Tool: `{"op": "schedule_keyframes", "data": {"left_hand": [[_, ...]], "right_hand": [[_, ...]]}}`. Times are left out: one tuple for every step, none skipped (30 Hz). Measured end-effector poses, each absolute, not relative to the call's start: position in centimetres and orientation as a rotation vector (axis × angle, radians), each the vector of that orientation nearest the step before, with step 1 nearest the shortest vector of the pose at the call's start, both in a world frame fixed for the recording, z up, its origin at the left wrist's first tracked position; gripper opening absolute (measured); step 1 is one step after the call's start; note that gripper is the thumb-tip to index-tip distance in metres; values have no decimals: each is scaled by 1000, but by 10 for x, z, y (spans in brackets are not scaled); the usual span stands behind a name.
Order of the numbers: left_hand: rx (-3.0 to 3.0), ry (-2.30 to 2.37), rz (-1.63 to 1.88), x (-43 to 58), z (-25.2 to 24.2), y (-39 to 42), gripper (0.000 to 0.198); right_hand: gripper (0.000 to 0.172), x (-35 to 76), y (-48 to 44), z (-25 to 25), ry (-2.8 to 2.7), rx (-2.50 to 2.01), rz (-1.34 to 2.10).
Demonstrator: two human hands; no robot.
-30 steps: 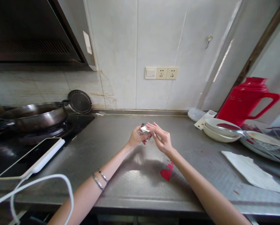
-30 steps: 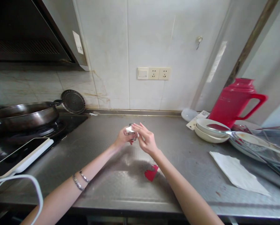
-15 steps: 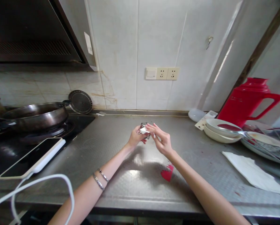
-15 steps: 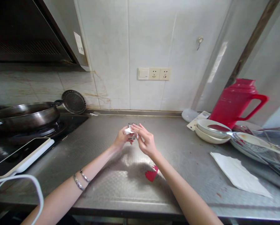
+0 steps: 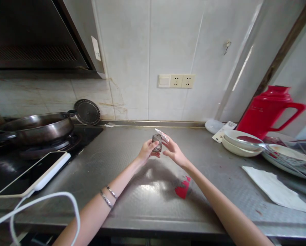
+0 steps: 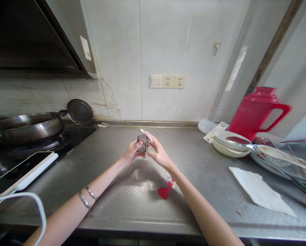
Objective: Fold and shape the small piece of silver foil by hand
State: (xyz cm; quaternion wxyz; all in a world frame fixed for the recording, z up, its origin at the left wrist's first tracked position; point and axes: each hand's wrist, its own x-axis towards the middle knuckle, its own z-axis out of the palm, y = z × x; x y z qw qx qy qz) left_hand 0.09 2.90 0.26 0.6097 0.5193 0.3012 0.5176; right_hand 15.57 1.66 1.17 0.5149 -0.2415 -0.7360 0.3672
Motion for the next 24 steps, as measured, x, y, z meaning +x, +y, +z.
{"op": "schedule_keyframes", "data": {"left_hand": [[1194, 699, 1185, 1, 2, 29, 61], [1191, 700, 1168, 2, 2, 30, 61], [1192, 698, 1152, 2, 1, 30, 61], [1194, 695, 1137, 3, 1, 29, 62], [1197, 688, 1123, 3, 0, 29, 62], [1199, 680, 1107, 2, -1, 30, 63], [1204, 670, 1090, 1, -1, 30, 65], [1218, 657, 1066, -1, -1, 31, 67], [1247, 640, 1028, -3, -1, 32, 70], [1286, 621, 987, -6, -1, 34, 74], [1336, 604, 952, -8, -1, 36, 79], [1386, 589, 937, -9, -1, 38, 88], [1426, 579, 958, -10, -3, 40, 99], [1454, 576, 1011, -10, -5, 41, 112], [1476, 568, 1074, -8, -7, 43, 122], [1494, 561, 1129, -7, -10, 44, 127], [1513, 562, 1165, -5, -12, 45, 127], [1528, 573, 1198, -3, -15, 45, 123], [1539, 589, 1221, -2, -16, 44, 117], [1546, 610, 1235, -1, -17, 43, 110], [1549, 629, 1240, 0, -17, 42, 104], [1550, 643, 1238, 1, -15, 40, 99], [1548, 651, 1228, 1, -13, 38, 94], [1543, 652, 1224, 2, -11, 35, 90]], "right_hand": [[72, 155, 17, 10, -1789, -585, 872], [75, 155, 17, 9, -1803, -605, 847], [77, 154, 17, 7, -1812, -631, 815], [78, 154, 18, 6, -1813, -653, 781], [77, 154, 19, 4, -1811, -668, 752], [75, 154, 21, 3, -1807, -676, 729], [73, 155, 22, 2, -1800, -679, 715], [71, 156, 23, 2, -1791, -678, 716], [70, 156, 24, 2, -1776, -677, 734], [70, 156, 25, 3, -1749, -681, 767], [70, 156, 25, 4, -1712, -692, 813], [70, 156, 24, 6, -1671, -707, 866], [69, 155, 23, 7, -1632, -722, 919], [68, 154, 22, 9, -1602, -736, 962], [67, 153, 21, 10, -1585, -748, 992], [65, 151, 20, 11, -1581, -759, 1006], [64, 150, 19, 11, -1586, -768, 1010], [63, 148, 17, 12, -1590, -777, 1002], [63, 147, 16, 12, -1595, -781, 990], [64, 146, 16, 11, -1600, -780, 979], [65, 146, 15, 11, -1607, -774, 970], [65, 146, 15, 11, -1615, -766, 959], [63, 148, 16, 11, -1627, -761, 944], [58, 150, 17, 11, -1647, -767, 920]]}}
